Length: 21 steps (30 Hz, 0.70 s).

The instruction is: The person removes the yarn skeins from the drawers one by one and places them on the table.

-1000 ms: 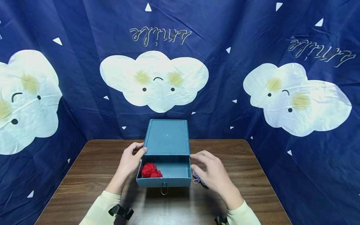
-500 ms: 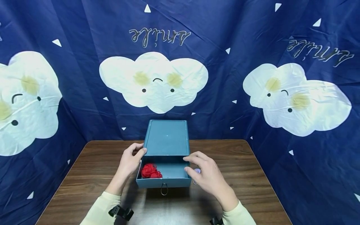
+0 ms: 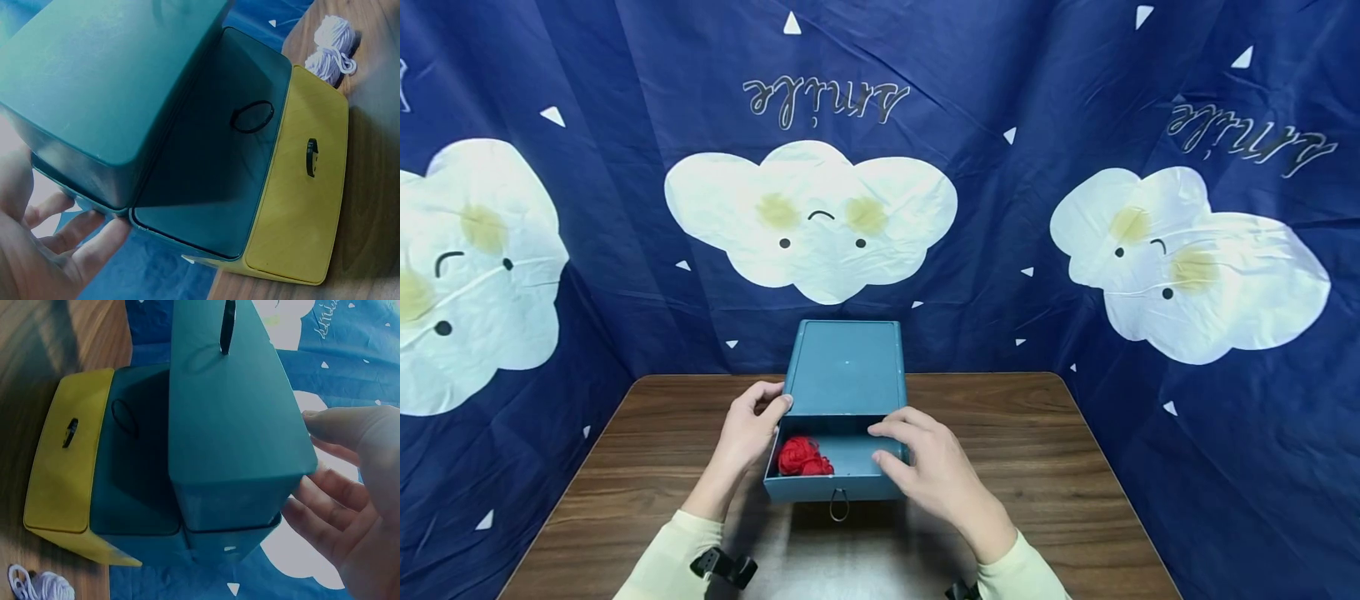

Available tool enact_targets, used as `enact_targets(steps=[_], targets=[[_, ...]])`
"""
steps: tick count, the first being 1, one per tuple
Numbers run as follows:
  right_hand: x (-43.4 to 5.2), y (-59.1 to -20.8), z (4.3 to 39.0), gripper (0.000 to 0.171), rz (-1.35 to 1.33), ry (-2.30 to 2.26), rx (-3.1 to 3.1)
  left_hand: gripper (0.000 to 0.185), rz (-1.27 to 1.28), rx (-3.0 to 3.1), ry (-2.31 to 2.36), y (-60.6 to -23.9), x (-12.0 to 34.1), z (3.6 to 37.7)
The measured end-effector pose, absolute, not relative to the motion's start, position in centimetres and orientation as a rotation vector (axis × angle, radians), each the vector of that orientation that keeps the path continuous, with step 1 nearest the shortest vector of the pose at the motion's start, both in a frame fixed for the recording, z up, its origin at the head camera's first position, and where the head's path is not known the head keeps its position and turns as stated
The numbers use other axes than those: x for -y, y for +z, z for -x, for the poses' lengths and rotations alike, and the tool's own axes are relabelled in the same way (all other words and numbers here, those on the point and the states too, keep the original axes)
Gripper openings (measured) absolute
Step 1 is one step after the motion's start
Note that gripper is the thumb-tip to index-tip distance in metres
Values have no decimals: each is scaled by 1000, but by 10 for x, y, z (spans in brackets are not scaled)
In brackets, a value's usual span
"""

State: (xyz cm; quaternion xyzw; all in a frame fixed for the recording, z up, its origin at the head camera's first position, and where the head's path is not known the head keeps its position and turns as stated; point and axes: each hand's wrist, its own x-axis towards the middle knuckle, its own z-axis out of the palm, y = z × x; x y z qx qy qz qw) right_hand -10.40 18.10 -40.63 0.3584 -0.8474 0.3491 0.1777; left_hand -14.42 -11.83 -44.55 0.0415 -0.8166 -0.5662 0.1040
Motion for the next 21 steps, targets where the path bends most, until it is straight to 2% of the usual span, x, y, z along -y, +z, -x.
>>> enact_targets(steps=[21], targets=[[-148,-407,108,31,-1095,1125,2558,29,-152,2409,-1686,-443,117,145]])
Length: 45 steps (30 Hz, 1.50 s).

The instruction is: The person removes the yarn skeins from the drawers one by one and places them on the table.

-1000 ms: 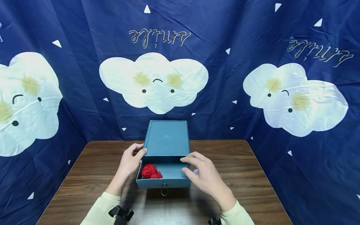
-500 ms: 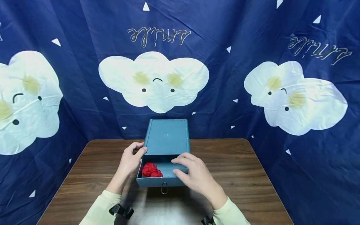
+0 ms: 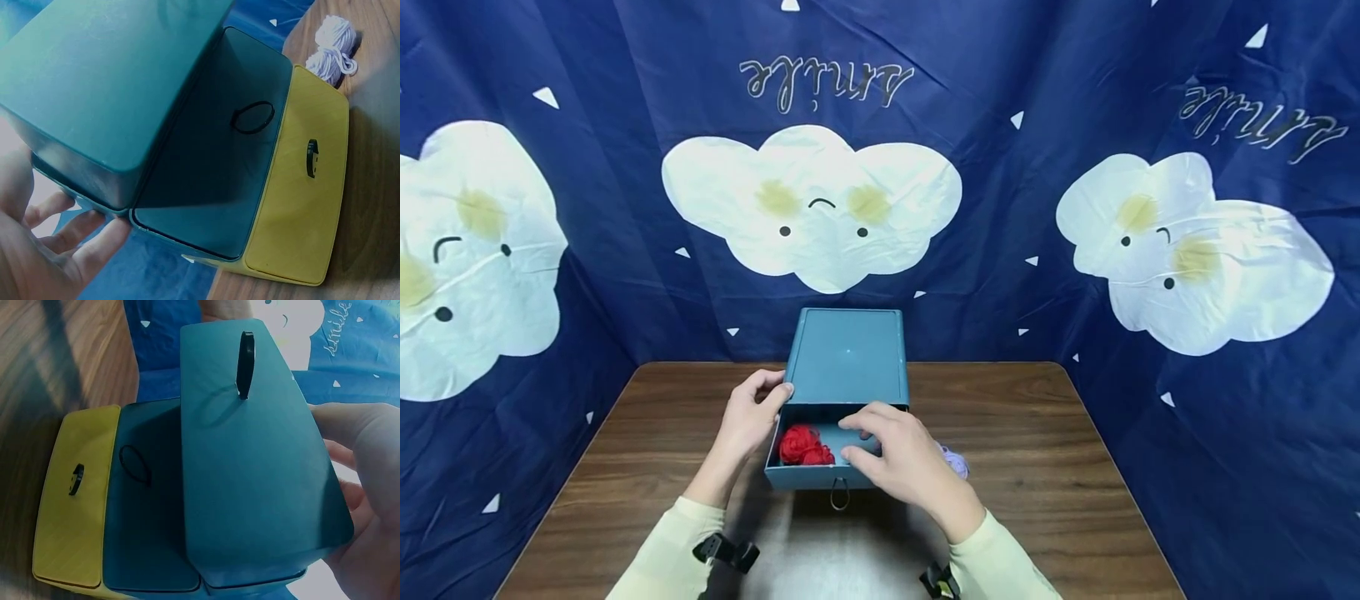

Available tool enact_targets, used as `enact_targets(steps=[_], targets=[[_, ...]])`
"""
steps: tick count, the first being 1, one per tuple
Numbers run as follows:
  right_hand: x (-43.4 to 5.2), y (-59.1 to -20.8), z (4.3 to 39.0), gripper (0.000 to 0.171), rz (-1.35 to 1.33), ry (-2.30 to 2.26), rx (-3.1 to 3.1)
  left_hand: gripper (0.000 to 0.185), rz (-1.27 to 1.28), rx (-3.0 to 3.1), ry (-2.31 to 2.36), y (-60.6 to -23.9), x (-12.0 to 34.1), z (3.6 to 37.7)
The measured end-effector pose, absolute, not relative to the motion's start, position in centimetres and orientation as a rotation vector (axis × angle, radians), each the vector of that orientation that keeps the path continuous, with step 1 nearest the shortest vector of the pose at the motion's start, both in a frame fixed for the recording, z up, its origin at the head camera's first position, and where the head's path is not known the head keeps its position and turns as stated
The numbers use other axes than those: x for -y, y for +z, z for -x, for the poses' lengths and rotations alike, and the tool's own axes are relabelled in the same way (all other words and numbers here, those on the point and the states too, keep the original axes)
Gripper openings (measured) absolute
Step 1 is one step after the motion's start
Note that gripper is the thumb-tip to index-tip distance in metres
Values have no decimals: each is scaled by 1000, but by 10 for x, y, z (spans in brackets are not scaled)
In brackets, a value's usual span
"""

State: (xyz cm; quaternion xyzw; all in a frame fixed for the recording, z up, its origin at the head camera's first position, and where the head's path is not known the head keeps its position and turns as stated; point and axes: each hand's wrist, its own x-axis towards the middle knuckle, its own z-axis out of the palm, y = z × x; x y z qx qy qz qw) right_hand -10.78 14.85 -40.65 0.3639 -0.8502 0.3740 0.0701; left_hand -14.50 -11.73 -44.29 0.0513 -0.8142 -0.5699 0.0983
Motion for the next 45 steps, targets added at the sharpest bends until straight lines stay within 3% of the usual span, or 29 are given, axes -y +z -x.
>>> enact_targets(steps=[45], targets=[[-101,-394,145,25,-1427,804,2869,29,-141,2415,-1648,-441,117,146]])
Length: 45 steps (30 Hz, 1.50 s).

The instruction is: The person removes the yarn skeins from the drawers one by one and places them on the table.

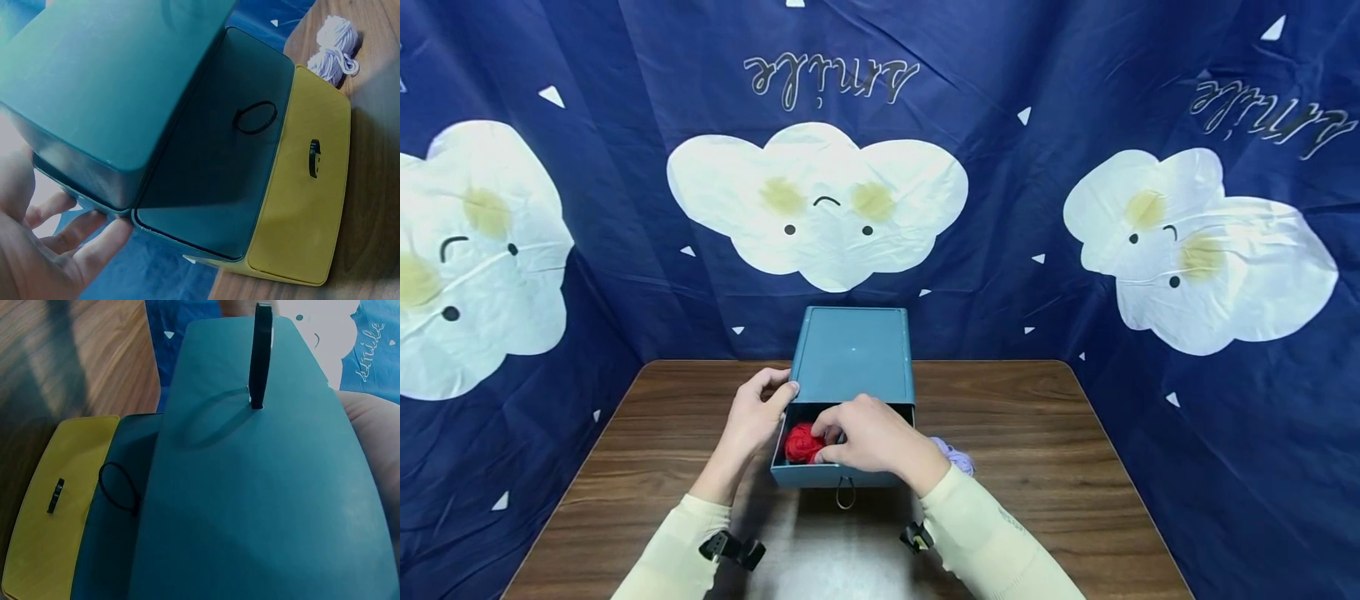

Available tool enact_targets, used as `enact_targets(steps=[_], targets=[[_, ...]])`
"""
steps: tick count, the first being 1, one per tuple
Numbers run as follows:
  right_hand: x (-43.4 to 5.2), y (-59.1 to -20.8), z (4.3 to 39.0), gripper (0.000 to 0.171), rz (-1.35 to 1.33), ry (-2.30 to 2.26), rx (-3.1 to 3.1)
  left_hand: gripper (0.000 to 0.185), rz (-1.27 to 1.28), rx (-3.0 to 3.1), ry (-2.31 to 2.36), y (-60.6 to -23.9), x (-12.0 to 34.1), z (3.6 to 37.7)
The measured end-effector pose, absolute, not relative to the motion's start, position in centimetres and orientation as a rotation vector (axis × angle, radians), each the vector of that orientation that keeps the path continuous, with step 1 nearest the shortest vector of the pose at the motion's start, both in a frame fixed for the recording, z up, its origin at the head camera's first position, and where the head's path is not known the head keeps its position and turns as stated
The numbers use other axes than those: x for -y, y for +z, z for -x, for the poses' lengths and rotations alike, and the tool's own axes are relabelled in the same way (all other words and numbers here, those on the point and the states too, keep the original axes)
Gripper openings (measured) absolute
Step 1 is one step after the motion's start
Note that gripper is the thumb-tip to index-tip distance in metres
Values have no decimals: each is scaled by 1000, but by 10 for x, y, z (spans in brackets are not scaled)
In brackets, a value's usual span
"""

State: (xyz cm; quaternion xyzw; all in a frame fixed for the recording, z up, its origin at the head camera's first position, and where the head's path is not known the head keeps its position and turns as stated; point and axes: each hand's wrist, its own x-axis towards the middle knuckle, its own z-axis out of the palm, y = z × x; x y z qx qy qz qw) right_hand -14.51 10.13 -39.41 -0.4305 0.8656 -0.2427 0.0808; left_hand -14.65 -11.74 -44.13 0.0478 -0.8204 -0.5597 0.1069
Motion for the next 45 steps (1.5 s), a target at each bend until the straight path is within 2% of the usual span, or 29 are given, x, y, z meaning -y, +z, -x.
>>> enact_targets(steps=[17,45], targets=[[-98,-397,152,13,1360,-835,-2466,27,-125,2398,-1650,-442,117,146],[-123,-383,148,15,1619,-995,-2567,27,-131,2386,-1660,-445,116,145]])
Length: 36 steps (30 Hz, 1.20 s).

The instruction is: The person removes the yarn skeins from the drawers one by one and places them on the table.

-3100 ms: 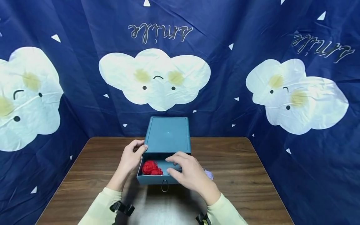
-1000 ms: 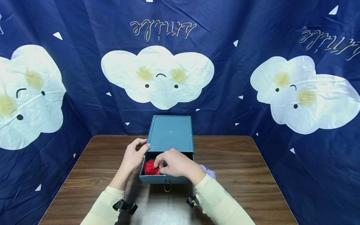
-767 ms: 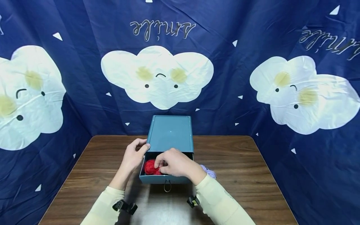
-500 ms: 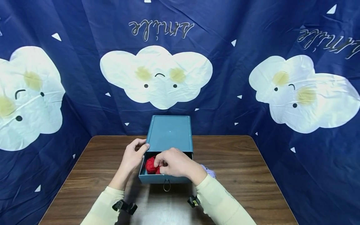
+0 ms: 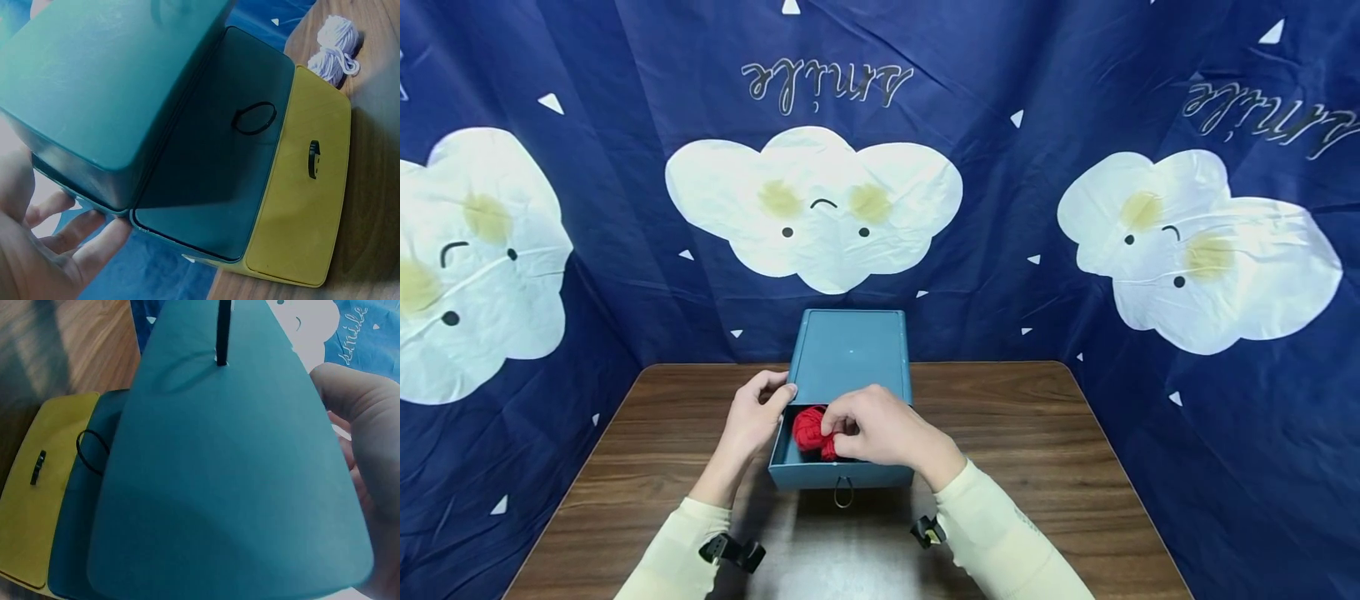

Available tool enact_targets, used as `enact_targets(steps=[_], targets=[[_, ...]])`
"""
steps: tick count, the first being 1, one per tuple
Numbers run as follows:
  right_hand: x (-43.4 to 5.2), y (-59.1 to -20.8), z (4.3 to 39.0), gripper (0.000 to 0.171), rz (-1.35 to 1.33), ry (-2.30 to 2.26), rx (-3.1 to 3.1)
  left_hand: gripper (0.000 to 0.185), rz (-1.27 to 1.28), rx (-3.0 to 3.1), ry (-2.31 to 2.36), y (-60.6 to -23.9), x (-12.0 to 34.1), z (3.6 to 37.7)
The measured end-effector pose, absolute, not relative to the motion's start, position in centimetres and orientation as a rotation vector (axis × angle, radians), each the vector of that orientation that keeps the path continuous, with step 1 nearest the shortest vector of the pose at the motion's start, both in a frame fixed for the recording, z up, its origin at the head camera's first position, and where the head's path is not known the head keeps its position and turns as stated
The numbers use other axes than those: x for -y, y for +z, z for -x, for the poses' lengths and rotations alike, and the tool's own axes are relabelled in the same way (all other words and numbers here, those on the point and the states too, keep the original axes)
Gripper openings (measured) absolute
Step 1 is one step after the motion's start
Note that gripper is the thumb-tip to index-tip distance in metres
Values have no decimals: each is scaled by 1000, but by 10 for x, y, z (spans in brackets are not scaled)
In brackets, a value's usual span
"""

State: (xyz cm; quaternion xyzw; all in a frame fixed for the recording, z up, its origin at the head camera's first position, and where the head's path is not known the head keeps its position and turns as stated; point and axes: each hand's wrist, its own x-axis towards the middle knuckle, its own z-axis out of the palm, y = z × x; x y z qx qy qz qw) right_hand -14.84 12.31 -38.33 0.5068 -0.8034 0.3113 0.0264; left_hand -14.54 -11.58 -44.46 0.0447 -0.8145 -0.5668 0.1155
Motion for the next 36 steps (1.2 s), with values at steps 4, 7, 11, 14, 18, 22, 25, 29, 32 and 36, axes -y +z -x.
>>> enact_targets(steps=[4,7,11,14,18,22,25,29,32,36], targets=[[-128,-381,148,16,-1552,996,2468,27,-122,2381,-1670,-445,117,145],[-132,-379,147,17,-1538,1022,2455,27,-124,2388,-1663,-446,117,145],[-138,-378,148,18,-1516,1053,2436,28,-133,2395,-1661,-445,117,145],[-142,-378,147,19,-1503,1073,2413,28,-135,2395,-1665,-444,117,145],[-149,-377,146,20,-1492,1101,2392,29,-136,2394,-1667,-445,117,145],[-156,-376,145,21,-1488,1118,2379,29,-138,2393,-1667,-445,117,146],[-161,-375,144,23,-1487,1118,2367,29,-139,2397,-1658,-446,117,146],[-168,-372,142,26,-1467,1143,2359,31,-144,2399,-1651,-447,117,146],[-174,-369,139,28,-1439,1198,2371,32,-147,2399,-1648,-447,117,146],[-184,-365,136,28,-1391,1225,2393,31,-139,2405,-1650,-447,118,146]])
